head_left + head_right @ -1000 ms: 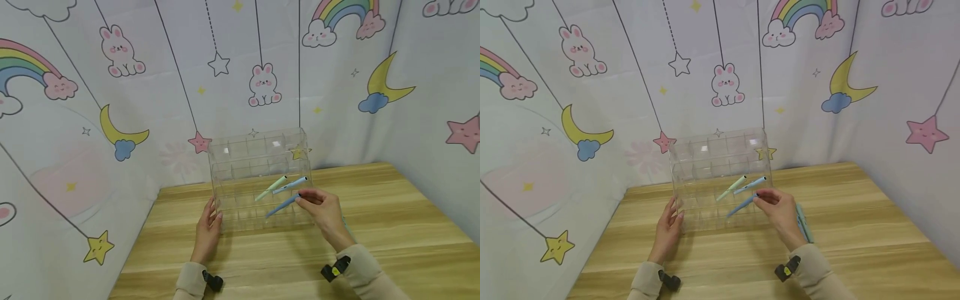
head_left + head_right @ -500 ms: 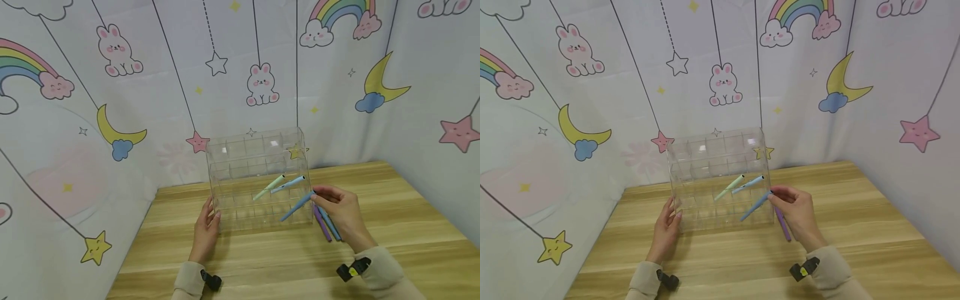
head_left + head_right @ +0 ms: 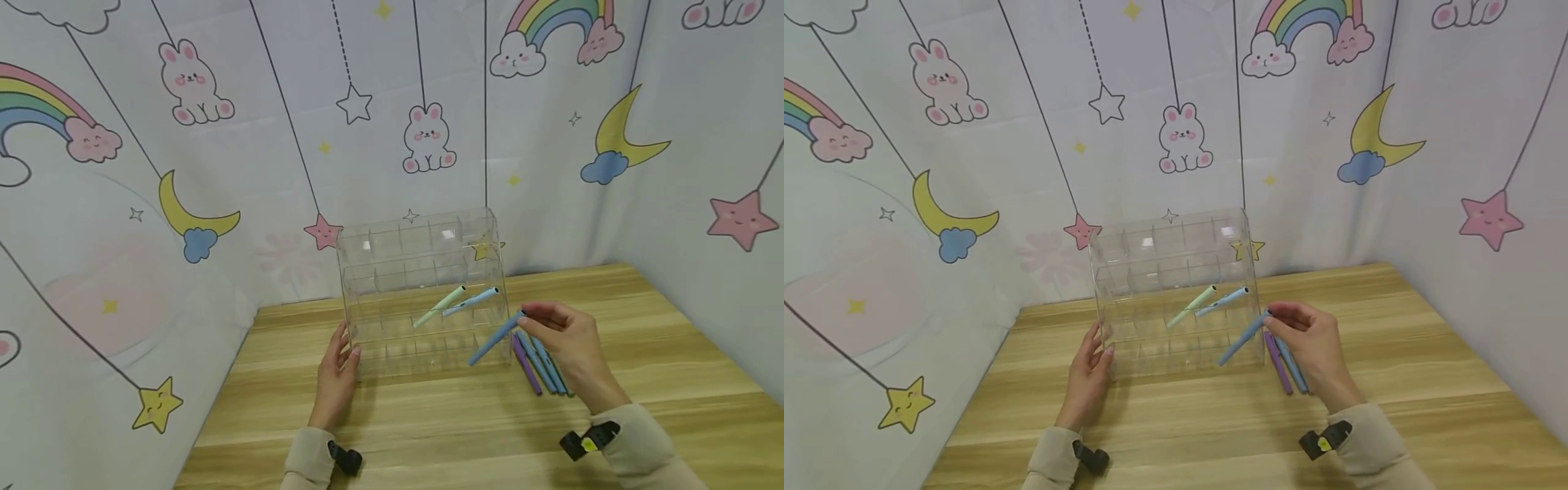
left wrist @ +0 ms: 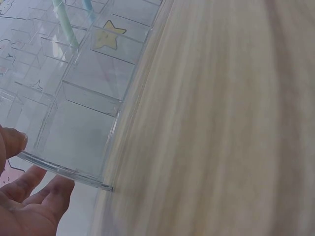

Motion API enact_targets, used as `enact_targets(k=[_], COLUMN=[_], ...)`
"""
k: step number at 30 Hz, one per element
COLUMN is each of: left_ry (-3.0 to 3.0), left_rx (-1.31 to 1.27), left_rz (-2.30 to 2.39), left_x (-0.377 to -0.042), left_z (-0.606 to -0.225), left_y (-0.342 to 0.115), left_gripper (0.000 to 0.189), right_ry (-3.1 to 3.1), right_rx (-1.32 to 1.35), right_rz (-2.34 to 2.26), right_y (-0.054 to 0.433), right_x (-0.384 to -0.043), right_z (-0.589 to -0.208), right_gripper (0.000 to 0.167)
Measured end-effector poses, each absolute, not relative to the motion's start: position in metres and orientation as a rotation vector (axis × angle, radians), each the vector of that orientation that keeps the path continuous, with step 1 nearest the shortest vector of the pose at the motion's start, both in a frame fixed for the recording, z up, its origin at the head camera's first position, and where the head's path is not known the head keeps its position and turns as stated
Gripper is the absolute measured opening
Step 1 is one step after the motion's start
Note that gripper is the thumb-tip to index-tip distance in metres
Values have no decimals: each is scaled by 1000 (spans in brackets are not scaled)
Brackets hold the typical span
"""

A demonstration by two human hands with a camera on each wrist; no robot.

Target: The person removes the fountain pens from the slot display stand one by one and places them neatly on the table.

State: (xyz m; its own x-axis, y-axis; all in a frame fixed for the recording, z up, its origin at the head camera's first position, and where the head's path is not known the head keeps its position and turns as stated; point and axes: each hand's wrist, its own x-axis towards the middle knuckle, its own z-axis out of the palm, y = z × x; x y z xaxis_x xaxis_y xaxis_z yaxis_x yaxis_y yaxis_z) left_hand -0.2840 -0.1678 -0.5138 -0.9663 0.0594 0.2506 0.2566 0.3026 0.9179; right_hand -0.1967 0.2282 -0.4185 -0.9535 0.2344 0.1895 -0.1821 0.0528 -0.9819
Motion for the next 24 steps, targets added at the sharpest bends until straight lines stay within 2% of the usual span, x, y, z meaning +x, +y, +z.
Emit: enact_targets(k=[8, 24], left_ry=[-2412, -2415], left_rx=[-284, -247], left_rz=[-1709, -1765], left_x=[-286, -285], left_z=[-515, -515], left_y=[-167, -167], left_gripper=[64, 65], right_ry=[-1961, -2178], right_rx=[15, 3], right_rz=[2030, 1834], right_y=[236, 255], right_x=[-192, -182], right_z=[-420, -424], right_gripper=[28, 35])
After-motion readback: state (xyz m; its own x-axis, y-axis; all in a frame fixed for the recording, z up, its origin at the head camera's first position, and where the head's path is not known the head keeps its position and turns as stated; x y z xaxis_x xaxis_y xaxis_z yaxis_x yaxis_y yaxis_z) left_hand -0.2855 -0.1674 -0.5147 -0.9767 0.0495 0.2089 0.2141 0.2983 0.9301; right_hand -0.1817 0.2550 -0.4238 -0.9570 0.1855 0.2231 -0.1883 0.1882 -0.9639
